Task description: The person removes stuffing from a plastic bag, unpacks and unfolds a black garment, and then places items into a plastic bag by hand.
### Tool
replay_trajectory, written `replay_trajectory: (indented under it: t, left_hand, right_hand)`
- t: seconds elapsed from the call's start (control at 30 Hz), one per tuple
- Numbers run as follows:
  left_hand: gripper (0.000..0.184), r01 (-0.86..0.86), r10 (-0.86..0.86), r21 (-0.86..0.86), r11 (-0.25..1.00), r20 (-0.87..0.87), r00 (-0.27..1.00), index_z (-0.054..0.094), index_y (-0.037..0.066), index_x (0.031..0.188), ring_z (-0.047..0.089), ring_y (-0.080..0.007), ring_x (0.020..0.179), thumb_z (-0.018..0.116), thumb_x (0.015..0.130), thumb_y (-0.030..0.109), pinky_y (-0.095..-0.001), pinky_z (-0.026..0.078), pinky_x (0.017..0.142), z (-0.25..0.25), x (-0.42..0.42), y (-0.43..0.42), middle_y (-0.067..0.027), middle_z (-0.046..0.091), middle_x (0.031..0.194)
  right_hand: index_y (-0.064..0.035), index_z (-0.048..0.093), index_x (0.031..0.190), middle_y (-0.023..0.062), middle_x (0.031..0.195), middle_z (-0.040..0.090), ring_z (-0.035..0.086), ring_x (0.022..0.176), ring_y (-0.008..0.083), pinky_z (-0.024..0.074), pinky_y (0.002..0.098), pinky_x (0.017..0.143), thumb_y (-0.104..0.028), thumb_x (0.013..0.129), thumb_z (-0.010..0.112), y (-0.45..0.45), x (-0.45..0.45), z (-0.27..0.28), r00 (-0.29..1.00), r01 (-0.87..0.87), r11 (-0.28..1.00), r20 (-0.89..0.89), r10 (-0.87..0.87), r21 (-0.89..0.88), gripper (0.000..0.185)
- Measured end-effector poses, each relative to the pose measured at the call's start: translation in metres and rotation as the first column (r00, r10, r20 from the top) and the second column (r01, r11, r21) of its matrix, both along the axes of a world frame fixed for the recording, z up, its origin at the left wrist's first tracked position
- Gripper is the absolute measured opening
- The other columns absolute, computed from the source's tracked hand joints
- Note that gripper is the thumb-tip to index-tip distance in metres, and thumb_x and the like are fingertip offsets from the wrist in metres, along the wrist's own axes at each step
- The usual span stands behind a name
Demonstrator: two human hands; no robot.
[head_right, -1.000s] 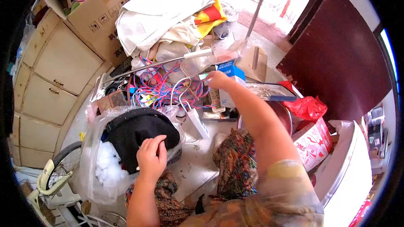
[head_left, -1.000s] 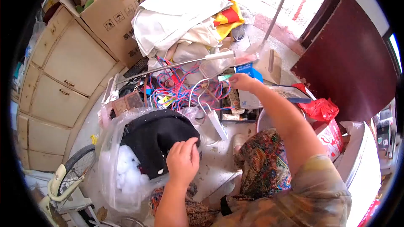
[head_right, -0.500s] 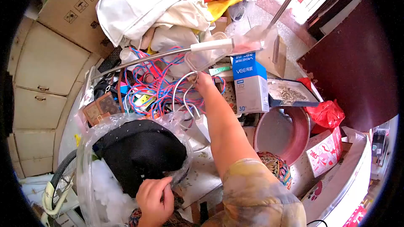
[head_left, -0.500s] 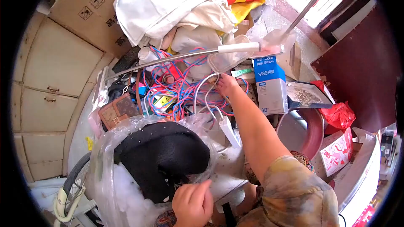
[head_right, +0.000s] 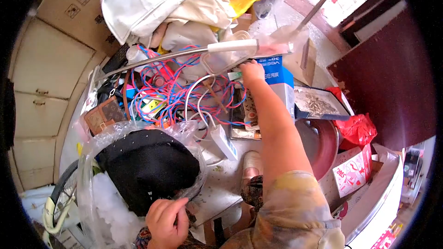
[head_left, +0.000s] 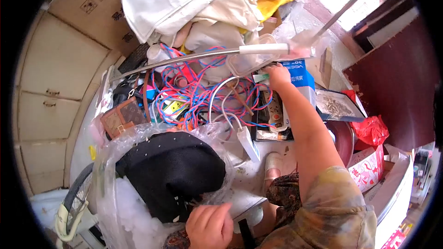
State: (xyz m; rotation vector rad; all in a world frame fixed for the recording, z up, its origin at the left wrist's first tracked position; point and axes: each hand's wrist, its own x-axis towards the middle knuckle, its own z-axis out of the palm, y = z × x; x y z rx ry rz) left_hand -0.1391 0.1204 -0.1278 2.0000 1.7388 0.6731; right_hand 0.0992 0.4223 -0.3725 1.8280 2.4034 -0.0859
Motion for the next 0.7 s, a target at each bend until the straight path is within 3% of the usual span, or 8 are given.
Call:
replay_trajectory:
  t: [0.2,0.33,0.43,0.5,0.57,0.63,0.67,0.7]
  left_hand:
    - [0.021,-0.003,0.001,0.031,1.000,0.082,0.997,0.060,0.003,0.081,0.053,-0.0231,0.059,0.059,0.061,-0.002,-0.0304,0.043,0.054,-0.013,0.001,0.002,-0.0080,0.055,0.068]
    - [0.026,0.003,-0.006,0.046,0.999,0.077,0.997,0.058,0.003,0.086,0.053,-0.0228,0.063,0.060,0.060,-0.001,-0.0307,0.044,0.057,-0.013,0.002,-0.002,-0.0072,0.055,0.072]
    - [0.026,0.025,-0.030,0.055,0.998,0.096,0.995,0.057,0.003,0.087,0.052,-0.0231,0.064,0.060,0.061,0.000,-0.0316,0.044,0.057,-0.016,0.001,-0.008,-0.0075,0.054,0.072]
    - [0.023,0.034,-0.044,0.080,0.996,0.125,0.991,0.057,0.003,0.085,0.052,-0.0232,0.063,0.059,0.062,-0.001,-0.0320,0.044,0.057,-0.016,0.002,-0.011,-0.0075,0.054,0.071]
    - [0.022,0.025,-0.039,0.117,0.993,0.127,0.991,0.057,0.003,0.084,0.052,-0.0234,0.063,0.058,0.062,-0.002,-0.0320,0.043,0.056,-0.014,0.003,-0.013,-0.0075,0.054,0.070]
    - [0.021,0.057,-0.082,0.161,0.985,0.155,0.985,0.057,0.003,0.083,0.052,-0.0235,0.062,0.058,0.063,-0.002,-0.0320,0.043,0.056,-0.012,0.008,-0.011,-0.0075,0.054,0.069]
    - [0.020,0.048,-0.068,0.147,0.988,0.137,0.988,0.057,0.003,0.082,0.052,-0.0238,0.061,0.058,0.063,-0.003,-0.0319,0.043,0.055,-0.011,0.009,-0.011,-0.0077,0.054,0.068]
    - [0.019,0.034,-0.050,0.135,0.990,0.118,0.992,0.057,0.003,0.081,0.052,-0.0241,0.060,0.057,0.063,-0.003,-0.0318,0.043,0.055,-0.011,0.010,-0.011,-0.0080,0.055,0.067]
  right_hand:
    - [-0.0116,0.060,0.084,0.0046,0.093,0.054,0.050,0.094,0.0218,0.0406,0.0333,0.077,-0.012,0.069,0.053,-0.002,0.003,-0.015,0.979,-0.113,0.989,0.181,0.094,0.095,0.016]
    - [-0.0082,0.053,0.085,0.0077,0.088,0.055,0.050,0.090,0.0244,0.0374,0.0349,0.076,-0.012,0.070,0.051,-0.014,-0.002,0.016,0.985,-0.145,0.955,0.131,0.113,0.260,0.016]
    - [-0.0072,0.047,0.088,0.0125,0.085,0.055,0.051,0.084,0.0285,0.0379,0.0381,0.072,-0.013,0.072,0.053,-0.036,-0.018,0.039,0.951,-0.228,0.918,-0.130,0.282,0.325,0.019]
    - [-0.0045,0.047,0.087,0.0170,0.071,0.055,0.054,0.067,0.0347,0.0426,0.0409,0.057,-0.016,0.075,0.055,-0.063,-0.043,0.062,0.838,-0.240,0.936,-0.431,0.334,0.259,0.018]
    - [-0.0029,0.051,0.081,0.0105,0.062,0.051,0.050,0.057,0.0194,0.0418,0.0339,0.054,-0.022,0.076,0.057,-0.101,-0.085,0.116,0.795,-0.205,0.933,-0.607,-0.018,-0.297,0.020]
    - [-0.0024,0.054,0.081,0.0058,0.061,0.050,0.046,0.057,0.0133,0.0402,0.0309,0.052,-0.030,0.078,0.055,-0.126,-0.114,0.118,0.610,-0.470,0.788,-0.791,-0.036,-0.398,0.028]
    - [-0.0024,0.056,0.081,0.0053,0.064,0.052,0.047,0.057,0.0116,0.0405,0.0302,0.052,-0.033,0.080,0.053,-0.138,-0.138,0.137,0.692,-0.538,0.703,-0.720,0.054,-0.464,0.030]
    - [-0.0027,0.056,0.087,0.0067,0.069,0.054,0.050,0.060,0.0105,0.0431,0.0292,0.054,-0.032,0.081,0.051,-0.153,-0.158,0.161,0.638,-0.615,0.501,-0.758,-0.138,-0.609,0.030]
